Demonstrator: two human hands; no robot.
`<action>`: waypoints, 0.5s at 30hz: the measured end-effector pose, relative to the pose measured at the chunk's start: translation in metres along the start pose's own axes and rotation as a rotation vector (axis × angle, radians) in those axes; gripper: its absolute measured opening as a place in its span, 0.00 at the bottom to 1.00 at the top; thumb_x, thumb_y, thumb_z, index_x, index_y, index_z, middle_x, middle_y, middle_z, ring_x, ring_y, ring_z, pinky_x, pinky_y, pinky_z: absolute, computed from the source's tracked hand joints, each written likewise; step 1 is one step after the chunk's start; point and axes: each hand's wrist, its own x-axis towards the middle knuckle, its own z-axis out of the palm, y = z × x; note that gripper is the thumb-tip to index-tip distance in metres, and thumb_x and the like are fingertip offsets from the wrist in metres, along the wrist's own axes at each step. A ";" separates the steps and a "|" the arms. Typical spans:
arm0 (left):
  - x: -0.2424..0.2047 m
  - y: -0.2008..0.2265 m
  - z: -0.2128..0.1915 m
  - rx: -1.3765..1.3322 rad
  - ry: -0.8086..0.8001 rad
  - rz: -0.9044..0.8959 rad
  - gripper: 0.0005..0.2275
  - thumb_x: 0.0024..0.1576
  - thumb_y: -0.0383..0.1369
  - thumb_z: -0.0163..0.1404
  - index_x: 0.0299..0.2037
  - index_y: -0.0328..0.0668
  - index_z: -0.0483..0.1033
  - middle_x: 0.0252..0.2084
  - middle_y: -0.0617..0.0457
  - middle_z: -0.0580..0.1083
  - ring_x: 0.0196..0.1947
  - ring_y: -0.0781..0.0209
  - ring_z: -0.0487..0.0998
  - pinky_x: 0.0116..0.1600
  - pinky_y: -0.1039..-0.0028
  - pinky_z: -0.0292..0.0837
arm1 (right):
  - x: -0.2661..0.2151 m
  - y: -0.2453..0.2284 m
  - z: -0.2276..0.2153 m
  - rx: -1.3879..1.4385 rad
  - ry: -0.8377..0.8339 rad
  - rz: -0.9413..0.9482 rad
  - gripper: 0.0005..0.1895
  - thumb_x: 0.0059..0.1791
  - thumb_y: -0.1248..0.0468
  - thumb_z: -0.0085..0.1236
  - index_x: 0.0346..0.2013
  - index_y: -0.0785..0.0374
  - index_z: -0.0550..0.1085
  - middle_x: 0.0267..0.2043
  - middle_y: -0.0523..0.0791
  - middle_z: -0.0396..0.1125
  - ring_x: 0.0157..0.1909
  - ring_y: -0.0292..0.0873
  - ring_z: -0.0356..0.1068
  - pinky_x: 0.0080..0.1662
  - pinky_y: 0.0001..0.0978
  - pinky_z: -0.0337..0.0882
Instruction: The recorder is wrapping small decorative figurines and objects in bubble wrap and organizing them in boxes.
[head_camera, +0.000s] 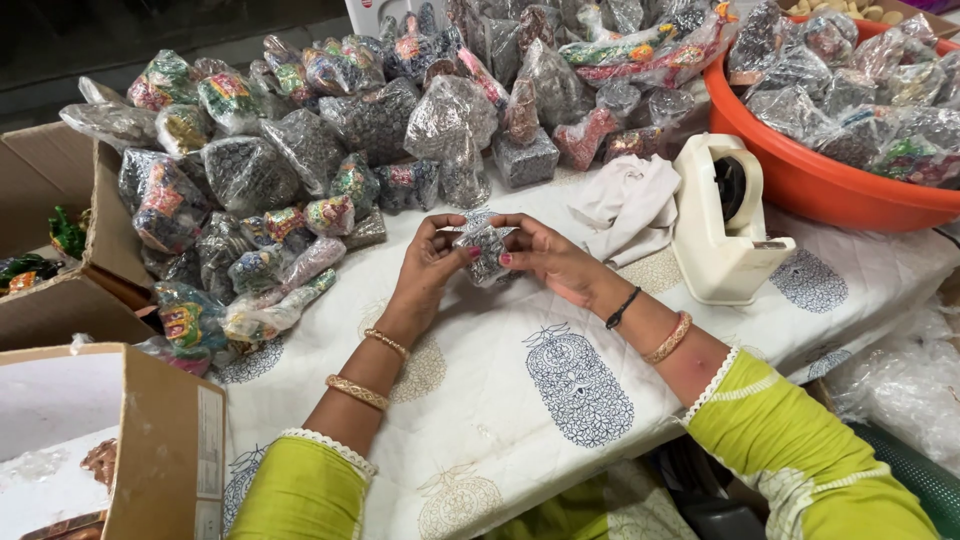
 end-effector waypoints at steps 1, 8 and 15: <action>0.000 -0.002 0.000 0.000 0.000 0.000 0.22 0.53 0.25 0.59 0.58 0.39 0.66 0.46 0.51 0.74 0.47 0.63 0.76 0.56 0.71 0.74 | 0.001 0.001 0.000 0.000 0.000 0.000 0.34 0.49 0.66 0.63 0.68 0.59 0.62 0.46 0.40 0.66 0.51 0.35 0.67 0.54 0.30 0.68; -0.001 -0.004 0.009 0.038 0.026 -0.036 0.24 0.55 0.31 0.59 0.62 0.38 0.67 0.50 0.49 0.77 0.51 0.63 0.78 0.59 0.73 0.73 | 0.005 0.010 -0.005 0.192 0.012 -0.051 0.33 0.50 0.69 0.61 0.68 0.58 0.60 0.49 0.42 0.67 0.53 0.37 0.68 0.56 0.31 0.67; -0.009 0.012 0.014 0.192 -0.041 -0.046 0.24 0.56 0.30 0.58 0.61 0.38 0.66 0.45 0.51 0.76 0.47 0.64 0.77 0.53 0.75 0.76 | 0.002 0.004 0.005 -0.098 0.048 0.053 0.27 0.52 0.58 0.57 0.64 0.55 0.61 0.50 0.44 0.66 0.50 0.36 0.68 0.53 0.31 0.70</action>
